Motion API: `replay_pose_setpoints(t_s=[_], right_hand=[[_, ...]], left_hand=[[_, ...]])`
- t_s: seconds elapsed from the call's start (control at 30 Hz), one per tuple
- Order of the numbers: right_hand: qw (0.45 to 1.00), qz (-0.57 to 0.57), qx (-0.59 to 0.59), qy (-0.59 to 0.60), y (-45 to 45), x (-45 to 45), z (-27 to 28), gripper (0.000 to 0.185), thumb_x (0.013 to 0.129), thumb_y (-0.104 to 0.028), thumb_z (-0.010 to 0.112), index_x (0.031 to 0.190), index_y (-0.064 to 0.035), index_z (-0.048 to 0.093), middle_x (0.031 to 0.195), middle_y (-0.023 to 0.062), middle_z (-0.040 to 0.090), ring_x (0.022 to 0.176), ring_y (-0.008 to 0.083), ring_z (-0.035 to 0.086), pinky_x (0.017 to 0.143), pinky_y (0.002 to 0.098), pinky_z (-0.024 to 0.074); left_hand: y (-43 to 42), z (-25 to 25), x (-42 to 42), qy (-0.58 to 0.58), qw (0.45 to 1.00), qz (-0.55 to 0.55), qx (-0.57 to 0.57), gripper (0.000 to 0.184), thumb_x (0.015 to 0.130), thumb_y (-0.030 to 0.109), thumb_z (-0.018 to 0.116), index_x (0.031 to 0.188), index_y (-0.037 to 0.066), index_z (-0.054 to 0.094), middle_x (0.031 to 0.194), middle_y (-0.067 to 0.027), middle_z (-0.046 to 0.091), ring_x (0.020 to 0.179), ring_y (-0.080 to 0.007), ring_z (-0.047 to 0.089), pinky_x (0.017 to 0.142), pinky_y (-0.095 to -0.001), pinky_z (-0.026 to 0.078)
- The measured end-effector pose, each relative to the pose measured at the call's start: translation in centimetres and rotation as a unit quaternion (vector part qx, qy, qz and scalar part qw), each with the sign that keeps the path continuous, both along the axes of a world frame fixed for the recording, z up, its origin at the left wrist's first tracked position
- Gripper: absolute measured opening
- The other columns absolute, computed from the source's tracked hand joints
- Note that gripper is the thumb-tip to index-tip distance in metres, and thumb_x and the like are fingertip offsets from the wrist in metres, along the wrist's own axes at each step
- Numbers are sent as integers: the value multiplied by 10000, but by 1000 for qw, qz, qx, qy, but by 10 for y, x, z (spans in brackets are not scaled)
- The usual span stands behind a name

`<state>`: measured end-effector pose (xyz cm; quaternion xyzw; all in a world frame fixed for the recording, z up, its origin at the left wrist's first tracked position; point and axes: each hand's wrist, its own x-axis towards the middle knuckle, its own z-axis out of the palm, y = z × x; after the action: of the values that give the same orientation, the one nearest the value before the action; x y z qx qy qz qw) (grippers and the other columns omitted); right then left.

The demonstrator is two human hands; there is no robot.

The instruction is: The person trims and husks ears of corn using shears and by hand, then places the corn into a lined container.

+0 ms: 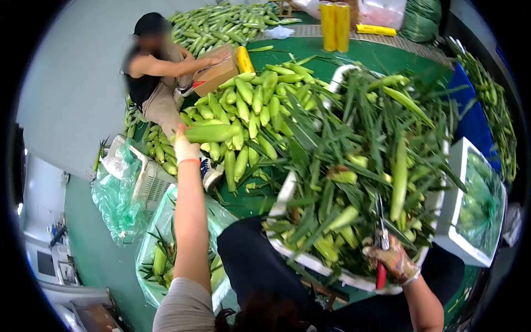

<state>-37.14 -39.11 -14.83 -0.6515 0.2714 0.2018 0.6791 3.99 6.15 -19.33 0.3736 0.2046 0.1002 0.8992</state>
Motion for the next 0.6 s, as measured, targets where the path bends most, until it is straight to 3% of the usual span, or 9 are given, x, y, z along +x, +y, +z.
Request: replay_pose_setpoints(t_s=[0.03, 0.17, 0.23, 0.37, 0.4, 0.47, 0.5, 0.53, 0.6], right_hand=[[1000, 1, 13, 13, -1, 2, -14, 309, 760, -52, 678, 1044, -2, 567, 830, 83, 637, 664, 164, 628, 518, 268, 500], [998, -27, 39, 47, -5, 2, -36, 341, 756, -13, 645, 1076, 12, 531, 842, 114, 639, 682, 203, 642, 512, 285, 511], [995, -15, 9, 103, 6, 17, -18, 280, 729, 4, 663, 988, 8, 558, 750, 83, 617, 562, 177, 595, 481, 266, 478], [992, -20, -13, 121, 9, 18, -16, 228, 726, -2, 678, 919, 0, 557, 683, 53, 577, 511, 161, 566, 461, 267, 459], [994, -29, -28, 104, 11, 17, -17, 232, 724, -2, 680, 921, -1, 558, 682, 53, 578, 507, 160, 564, 458, 266, 458], [994, -48, -47, 82, 18, 12, -11, 255, 722, 10, 672, 948, -1, 552, 727, 65, 595, 518, 165, 570, 451, 268, 464], [995, -46, -46, 81, 19, 8, -12, 255, 722, 10, 672, 948, -1, 552, 727, 65, 595, 518, 165, 570, 451, 268, 464], [994, -87, -18, 68, 19, 2, -15, 287, 724, 18, 663, 982, -1, 539, 757, 73, 601, 527, 171, 574, 451, 272, 471], [985, -169, 11, 41, 20, -17, -16, 369, 739, 23, 636, 1079, -4, 496, 830, 91, 612, 555, 194, 587, 457, 288, 489]], left_hand=[[6, -19, 20, 37, 996, 18, -83, 509, 914, 392, 553, 1284, 49, 487, 1293, -97, 529, 1166, -273, 497, 1013, -401, 368], [7, -62, 89, 32, 982, 148, -115, 574, 914, 399, 505, 1355, 56, 373, 1398, -101, 413, 1263, -311, 396, 1061, -435, 309], [9, -59, 117, -11, 979, 160, -122, 603, 915, 389, 490, 1384, 52, 321, 1431, -115, 365, 1296, -342, 351, 1074, -466, 289], [74, -66, 113, 19, 990, -61, -125, 659, 920, 333, 488, 1414, -7, 216, 1450, -213, 289, 1321, -387, 322, 1063, -509, 320], [91, -66, 83, -29, 993, -112, 33, 598, 920, 280, 501, 1360, -61, 285, 1359, -250, 388, 1253, -383, 427, 1014, -453, 397], [107, -45, -12, -3, 945, -37, 324, 334, 920, 257, 485, 1073, -24, 579, 943, -132, 626, 901, -248, 632, 800, -335, 505], [144, -42, -58, 47, 731, -83, 675, 256, 891, 241, 512, 937, 11, 616, 828, -98, 624, 744, -174, 593, 670, -306, 481], [171, -70, -100, 105, 799, -19, 591, 220, 851, 231, 562, 878, 17, 605, 767, -78, 614, 685, -153, 552, 620, -304, 448], [203, -130, -202, 131, 669, 222, 697, 219, 843, 225, 579, 915, 21, 615, 784, -79, 627, 702, -156, 559, 654, -319, 468]])
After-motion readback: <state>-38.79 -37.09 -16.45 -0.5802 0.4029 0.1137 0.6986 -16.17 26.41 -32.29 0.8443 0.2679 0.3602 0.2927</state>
